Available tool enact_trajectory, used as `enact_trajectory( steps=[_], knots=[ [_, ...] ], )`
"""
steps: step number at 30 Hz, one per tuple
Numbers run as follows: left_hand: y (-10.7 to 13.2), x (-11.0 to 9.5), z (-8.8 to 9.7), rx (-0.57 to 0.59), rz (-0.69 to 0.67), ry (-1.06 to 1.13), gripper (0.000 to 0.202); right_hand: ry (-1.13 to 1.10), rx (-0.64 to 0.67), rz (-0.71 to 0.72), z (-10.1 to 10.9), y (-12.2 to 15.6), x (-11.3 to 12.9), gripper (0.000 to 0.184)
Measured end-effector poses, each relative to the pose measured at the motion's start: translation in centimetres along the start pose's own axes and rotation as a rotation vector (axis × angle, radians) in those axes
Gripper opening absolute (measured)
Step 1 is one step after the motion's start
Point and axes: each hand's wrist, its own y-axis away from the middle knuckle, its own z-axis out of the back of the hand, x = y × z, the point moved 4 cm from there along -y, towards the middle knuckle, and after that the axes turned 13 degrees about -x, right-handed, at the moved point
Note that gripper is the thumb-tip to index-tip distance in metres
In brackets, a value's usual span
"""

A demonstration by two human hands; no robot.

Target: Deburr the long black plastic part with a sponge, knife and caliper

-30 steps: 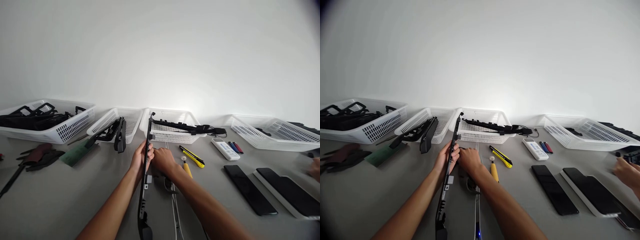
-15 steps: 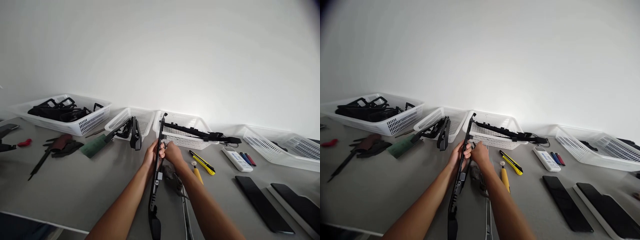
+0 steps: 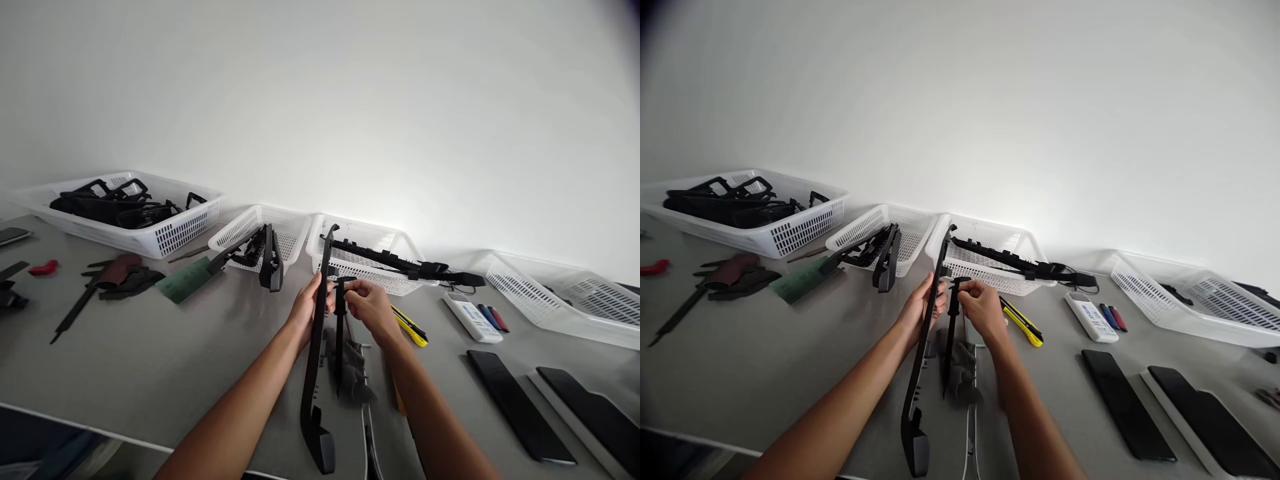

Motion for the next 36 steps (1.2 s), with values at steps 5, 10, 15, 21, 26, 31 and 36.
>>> enact_trajectory(
  steps=[5,10,15,21,26,31,36],
  knots=[
    [0.0,0.0,0.5,-0.088,-0.045,-0.066,0.054,-0.233,-0.065,0.010,2.0,-0.1,1.8,0.033],
    [0.4,-0.1,0.1,-0.148,-0.001,-0.043,0.049,-0.683,-0.113,-0.072,7.1,-1.3,4.0,0.027],
    [1.6,-0.2,-0.9,-0.113,0.068,-0.079,0.033,-0.796,-0.168,0.106,11.8,-1.2,6.3,0.012],
    [2.9,0.0,-1.6,-0.073,-0.259,-0.281,0.049,-0.619,0.120,-0.018,10.9,0.4,6.3,0.016],
    [3.6,-0.1,-2.2,-0.031,-0.549,-0.404,0.058,-0.360,0.501,-0.177,8.1,2.7,4.9,0.029],
    [2.9,-0.8,-1.6,-0.083,-0.652,-0.394,0.048,-0.079,0.451,-0.043,9.4,2.4,4.6,0.078],
    [2.1,-0.3,-0.7,-0.099,-0.670,-0.426,0.042,0.226,0.177,0.222,11.0,1.0,2.5,0.083]
  ],
)
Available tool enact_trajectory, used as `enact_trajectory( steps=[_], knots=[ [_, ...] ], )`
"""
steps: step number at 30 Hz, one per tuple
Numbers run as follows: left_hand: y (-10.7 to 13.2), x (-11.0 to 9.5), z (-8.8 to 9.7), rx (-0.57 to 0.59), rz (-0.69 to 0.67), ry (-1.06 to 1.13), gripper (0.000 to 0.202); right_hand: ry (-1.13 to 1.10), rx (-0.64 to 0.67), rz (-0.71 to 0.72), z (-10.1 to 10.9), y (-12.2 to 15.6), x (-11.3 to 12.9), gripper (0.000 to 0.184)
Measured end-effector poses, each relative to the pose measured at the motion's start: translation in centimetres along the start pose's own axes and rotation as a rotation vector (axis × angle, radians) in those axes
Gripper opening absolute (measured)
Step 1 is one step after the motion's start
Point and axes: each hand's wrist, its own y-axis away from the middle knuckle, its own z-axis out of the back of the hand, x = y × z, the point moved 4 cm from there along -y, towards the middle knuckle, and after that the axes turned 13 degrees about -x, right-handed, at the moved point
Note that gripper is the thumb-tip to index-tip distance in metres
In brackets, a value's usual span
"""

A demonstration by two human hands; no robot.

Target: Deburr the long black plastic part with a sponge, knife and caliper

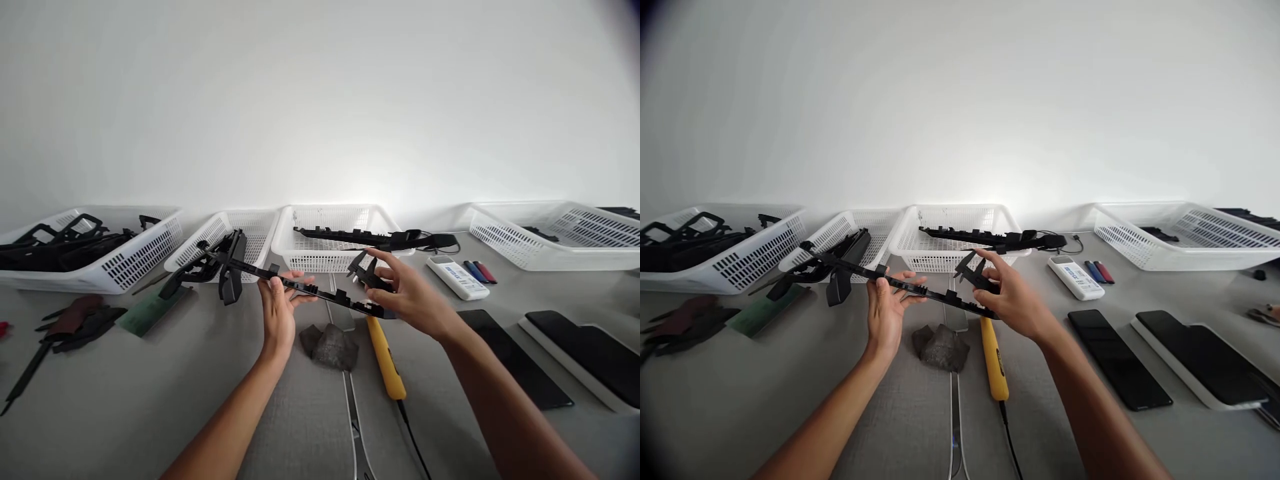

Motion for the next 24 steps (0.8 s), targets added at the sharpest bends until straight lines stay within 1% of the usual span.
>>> enact_trajectory(
  steps=[2,3,5,7,9,11,13,14,16,18,21,24],
  knots=[
    [0.2,0.6,0.1,-0.005,-0.002,-0.022,0.040,0.168,-0.127,0.071,-0.2,0.0,-1.5,0.083],
    [0.4,0.8,0.2,-0.004,-0.002,-0.034,0.039,0.228,-0.151,0.099,-0.5,0.0,-2.2,0.084],
    [0.6,1.2,0.2,0.004,-0.003,-0.065,0.043,0.287,-0.130,0.161,-1.3,0.2,-3.1,0.078],
    [0.8,1.4,0.1,0.018,-0.006,-0.097,0.054,0.288,-0.112,0.230,-1.7,0.4,-3.3,0.067],
    [0.8,1.6,0.1,0.030,-0.002,-0.117,0.060,0.265,-0.170,0.274,-1.3,0.4,-3.0,0.058],
    [0.8,1.8,0.1,0.038,0.009,-0.122,0.060,0.209,-0.267,0.236,-0.5,0.3,-2.9,0.056],
    [0.8,1.9,0.1,0.045,0.030,-0.119,0.057,0.067,-0.334,0.132,0.4,0.1,-3.1,0.059],
    [0.8,1.9,0.1,0.053,0.048,-0.116,0.056,-0.029,-0.344,0.071,0.6,0.0,-3.3,0.059],
    [0.9,2.0,0.0,0.073,0.096,-0.106,0.053,-0.211,-0.319,-0.032,0.8,-0.2,-4.0,0.057],
    [1.0,2.0,0.0,0.083,0.135,-0.091,0.051,-0.320,-0.260,-0.098,0.5,-0.4,-4.8,0.054],
    [0.9,2.1,0.1,0.072,0.130,-0.075,0.052,-0.359,-0.123,-0.167,-0.3,-0.6,-5.7,0.055],
    [0.8,2.4,0.3,0.074,0.110,-0.081,0.053,-0.308,0.087,-0.219,-0.9,-0.3,-6.0,0.056]
  ],
)
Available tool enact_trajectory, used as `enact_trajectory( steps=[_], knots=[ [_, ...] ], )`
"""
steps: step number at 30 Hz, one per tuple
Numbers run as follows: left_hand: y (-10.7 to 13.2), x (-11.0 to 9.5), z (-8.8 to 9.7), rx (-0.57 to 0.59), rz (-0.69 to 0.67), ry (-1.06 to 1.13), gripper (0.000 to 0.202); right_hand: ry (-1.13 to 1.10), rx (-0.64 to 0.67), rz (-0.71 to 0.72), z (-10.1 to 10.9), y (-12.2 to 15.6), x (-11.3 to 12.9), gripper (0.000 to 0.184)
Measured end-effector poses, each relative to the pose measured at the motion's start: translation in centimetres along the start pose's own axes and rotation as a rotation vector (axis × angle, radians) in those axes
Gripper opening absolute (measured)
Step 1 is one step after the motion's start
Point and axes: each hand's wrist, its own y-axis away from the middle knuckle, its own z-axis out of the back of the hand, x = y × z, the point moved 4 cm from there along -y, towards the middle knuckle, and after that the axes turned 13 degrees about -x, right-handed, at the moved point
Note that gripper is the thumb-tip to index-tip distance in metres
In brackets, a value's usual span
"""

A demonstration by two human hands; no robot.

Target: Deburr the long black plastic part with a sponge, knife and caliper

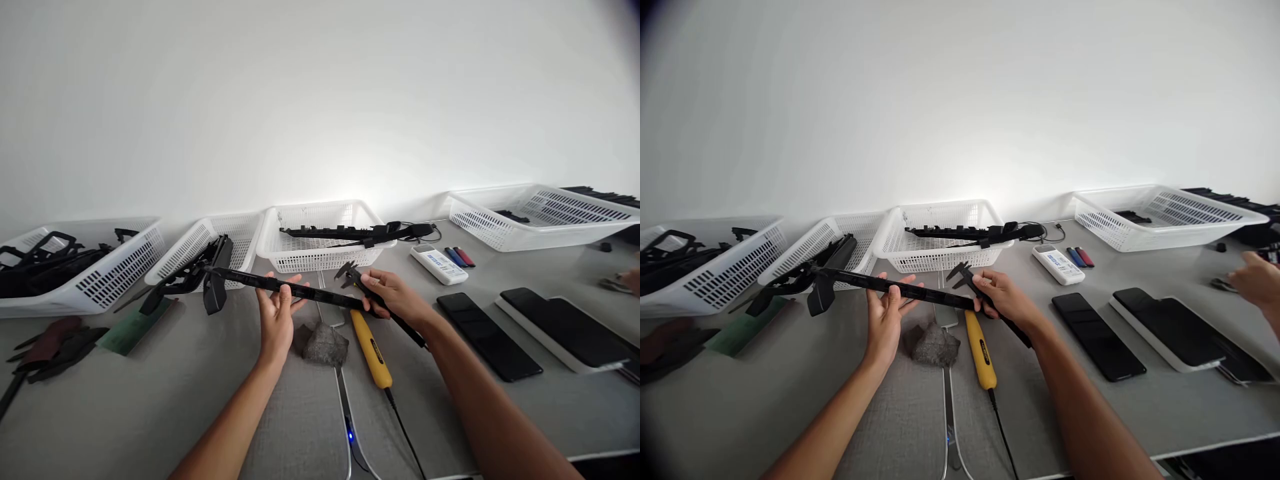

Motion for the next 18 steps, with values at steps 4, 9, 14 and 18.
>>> enact_trajectory(
  steps=[4,9,14,18],
  knots=[
    [-0.1,0.6,0.1,0.009,-0.008,-0.016,0.054,0.157,0.128,0.021,0.2,0.5,0.3,0.056],
    [-0.3,0.8,0.4,-0.029,0.008,-0.007,0.052,0.290,0.032,0.193,0.8,0.0,0.6,0.059],
    [-0.4,0.7,0.4,-0.053,0.057,0.028,0.051,0.262,-0.010,0.291,0.5,-0.2,1.0,0.057],
    [-0.3,0.7,0.3,-0.045,0.070,0.036,0.049,0.263,0.016,0.316,0.3,0.0,1.3,0.058]
  ],
)
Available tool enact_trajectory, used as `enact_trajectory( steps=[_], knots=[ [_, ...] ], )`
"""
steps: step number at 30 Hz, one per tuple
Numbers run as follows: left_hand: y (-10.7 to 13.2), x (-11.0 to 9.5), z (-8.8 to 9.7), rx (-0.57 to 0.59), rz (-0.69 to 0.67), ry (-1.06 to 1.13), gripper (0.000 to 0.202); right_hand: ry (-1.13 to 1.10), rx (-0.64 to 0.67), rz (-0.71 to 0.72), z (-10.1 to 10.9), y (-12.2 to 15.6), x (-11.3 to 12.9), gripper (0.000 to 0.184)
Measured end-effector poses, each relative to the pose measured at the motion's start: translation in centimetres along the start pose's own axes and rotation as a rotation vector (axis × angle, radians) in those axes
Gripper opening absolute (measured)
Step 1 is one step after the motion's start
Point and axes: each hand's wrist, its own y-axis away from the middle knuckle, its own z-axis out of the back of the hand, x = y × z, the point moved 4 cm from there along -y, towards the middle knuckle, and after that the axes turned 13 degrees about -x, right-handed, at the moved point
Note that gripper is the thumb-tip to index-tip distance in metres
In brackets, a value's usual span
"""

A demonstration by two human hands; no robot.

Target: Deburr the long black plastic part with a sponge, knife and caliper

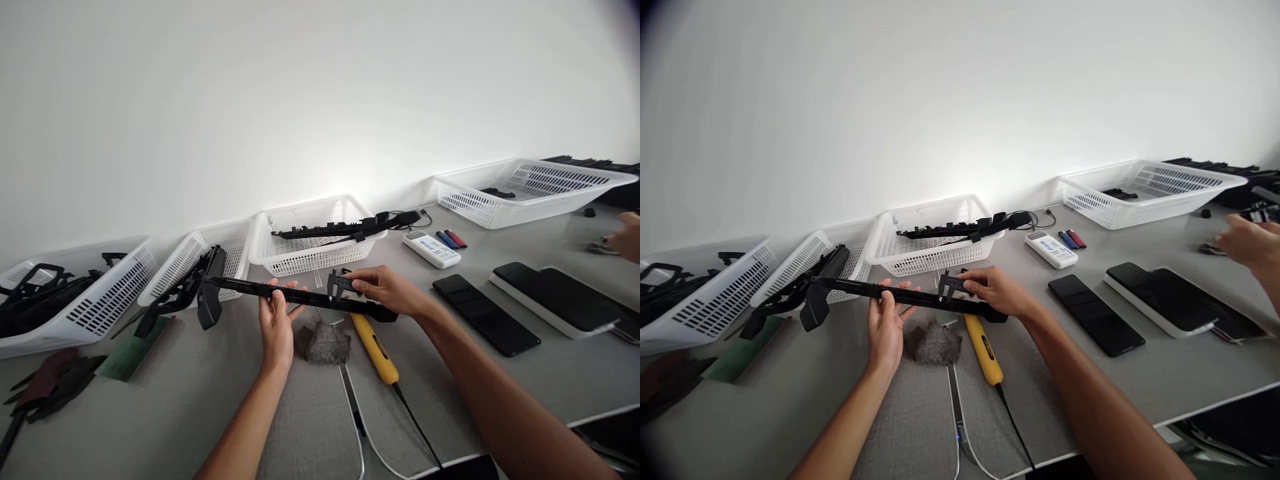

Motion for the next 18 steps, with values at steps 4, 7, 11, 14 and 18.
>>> enact_trajectory(
  steps=[4,7,11,14,18],
  knots=[
    [0.1,0.0,0.0,0.007,-0.002,-0.014,0.048,-0.008,0.063,-0.006,0.1,0.2,-0.1,0.057],
    [0.0,0.0,0.0,0.002,0.001,-0.014,0.049,-0.032,0.080,-0.040,0.1,0.1,-0.6,0.058],
    [0.0,0.0,0.0,-0.010,0.005,-0.008,0.050,-0.013,-0.031,-0.160,0.1,-0.1,-1.9,0.058],
    [0.0,-0.1,-0.1,0.000,0.008,-0.004,0.050,0.012,-0.080,-0.205,-0.2,-0.2,-2.4,0.058],
    [0.1,-0.1,-0.1,0.008,0.012,-0.001,0.050,-0.009,-0.051,-0.178,-0.6,-0.2,-1.8,0.059]
  ],
)
